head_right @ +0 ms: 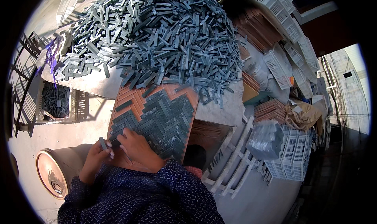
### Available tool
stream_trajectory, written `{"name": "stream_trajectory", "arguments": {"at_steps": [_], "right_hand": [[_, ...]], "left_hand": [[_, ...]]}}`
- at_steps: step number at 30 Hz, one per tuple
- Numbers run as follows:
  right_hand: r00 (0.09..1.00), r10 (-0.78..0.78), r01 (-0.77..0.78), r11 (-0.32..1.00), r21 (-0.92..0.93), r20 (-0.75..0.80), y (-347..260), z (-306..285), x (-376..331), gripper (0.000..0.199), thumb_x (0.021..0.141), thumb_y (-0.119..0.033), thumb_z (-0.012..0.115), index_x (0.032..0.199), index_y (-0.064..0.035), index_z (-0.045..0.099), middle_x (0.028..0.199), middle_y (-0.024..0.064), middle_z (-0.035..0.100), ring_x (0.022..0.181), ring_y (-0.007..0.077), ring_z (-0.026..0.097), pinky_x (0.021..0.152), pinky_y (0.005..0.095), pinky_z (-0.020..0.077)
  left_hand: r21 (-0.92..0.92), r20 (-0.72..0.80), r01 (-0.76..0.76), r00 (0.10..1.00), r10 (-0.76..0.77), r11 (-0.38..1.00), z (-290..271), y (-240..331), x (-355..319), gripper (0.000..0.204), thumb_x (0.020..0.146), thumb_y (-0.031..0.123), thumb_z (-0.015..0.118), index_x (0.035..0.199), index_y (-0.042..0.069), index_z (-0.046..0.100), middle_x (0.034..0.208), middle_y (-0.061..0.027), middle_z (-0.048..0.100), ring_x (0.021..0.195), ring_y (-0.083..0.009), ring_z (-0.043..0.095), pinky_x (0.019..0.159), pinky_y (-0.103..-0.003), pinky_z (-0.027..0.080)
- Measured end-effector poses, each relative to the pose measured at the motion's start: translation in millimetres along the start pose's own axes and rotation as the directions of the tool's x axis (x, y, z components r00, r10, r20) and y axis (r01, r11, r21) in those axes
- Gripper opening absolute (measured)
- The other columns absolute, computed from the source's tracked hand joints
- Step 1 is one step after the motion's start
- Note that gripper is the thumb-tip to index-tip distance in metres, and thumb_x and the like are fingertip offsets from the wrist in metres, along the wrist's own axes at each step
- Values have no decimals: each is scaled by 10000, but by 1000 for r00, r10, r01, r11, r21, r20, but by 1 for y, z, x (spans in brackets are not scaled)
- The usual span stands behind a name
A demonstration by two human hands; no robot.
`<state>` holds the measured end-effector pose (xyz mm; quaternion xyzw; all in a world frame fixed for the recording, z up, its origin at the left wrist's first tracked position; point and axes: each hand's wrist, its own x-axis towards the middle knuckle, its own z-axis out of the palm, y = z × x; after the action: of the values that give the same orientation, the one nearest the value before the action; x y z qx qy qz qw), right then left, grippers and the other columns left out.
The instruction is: The person arranges small grey rectangular tiles on a wooden board, creating a herringbone pattern. They pick tiles from a large pile and place them one by one into the pattern, occasionally adjusting the alignment.
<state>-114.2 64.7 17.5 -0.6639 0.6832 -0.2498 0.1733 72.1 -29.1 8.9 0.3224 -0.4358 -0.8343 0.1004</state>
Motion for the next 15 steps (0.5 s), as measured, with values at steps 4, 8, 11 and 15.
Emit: {"name": "stream_trajectory", "arguments": {"at_steps": [4, 8, 11, 15], "right_hand": [[987, -101, 103, 995, 13, -126, 5, 17, -6, 161, 756, -85, 592, 898, -52, 524, 854, 80, 485, 823, 246, 556, 645, 338, 492], [971, -165, 156, 986, -65, -171, -1, 16, -10, 126, 748, -90, 546, 865, -49, 527, 826, 67, 498, 809, 219, 518, 692, 310, 470], [967, -166, 148, 983, -104, -194, -3, 19, -12, 118, 755, -92, 538, 863, -47, 527, 835, 65, 502, 826, 215, 506, 720, 307, 459], [965, -186, 156, 973, -169, -184, -4, 26, -10, 124, 756, -105, 544, 863, -45, 525, 848, 72, 505, 842, 219, 502, 743, 311, 454]], "left_hand": [[94, -68, 24, 998, -18, 995, 5, -1, 0, 162, 914, 64, 525, 1075, 52, 512, 821, -35, 602, 752, -105, 580, 638, -223, 460], [139, -91, 52, 995, -40, 989, 8, -2, 0, 176, 906, 48, 523, 1081, 45, 510, 822, -40, 598, 755, -111, 582, 641, -225, 464], [135, -81, 8, 997, 3, 991, 12, -4, 0, 179, 905, 43, 517, 1084, 41, 510, 825, -43, 599, 758, -112, 580, 647, -227, 468], [149, -113, 17, 994, 0, 989, 14, -2, -3, 176, 907, 41, 515, 1082, 27, 514, 826, -42, 597, 763, -119, 573, 699, -241, 465]]}}
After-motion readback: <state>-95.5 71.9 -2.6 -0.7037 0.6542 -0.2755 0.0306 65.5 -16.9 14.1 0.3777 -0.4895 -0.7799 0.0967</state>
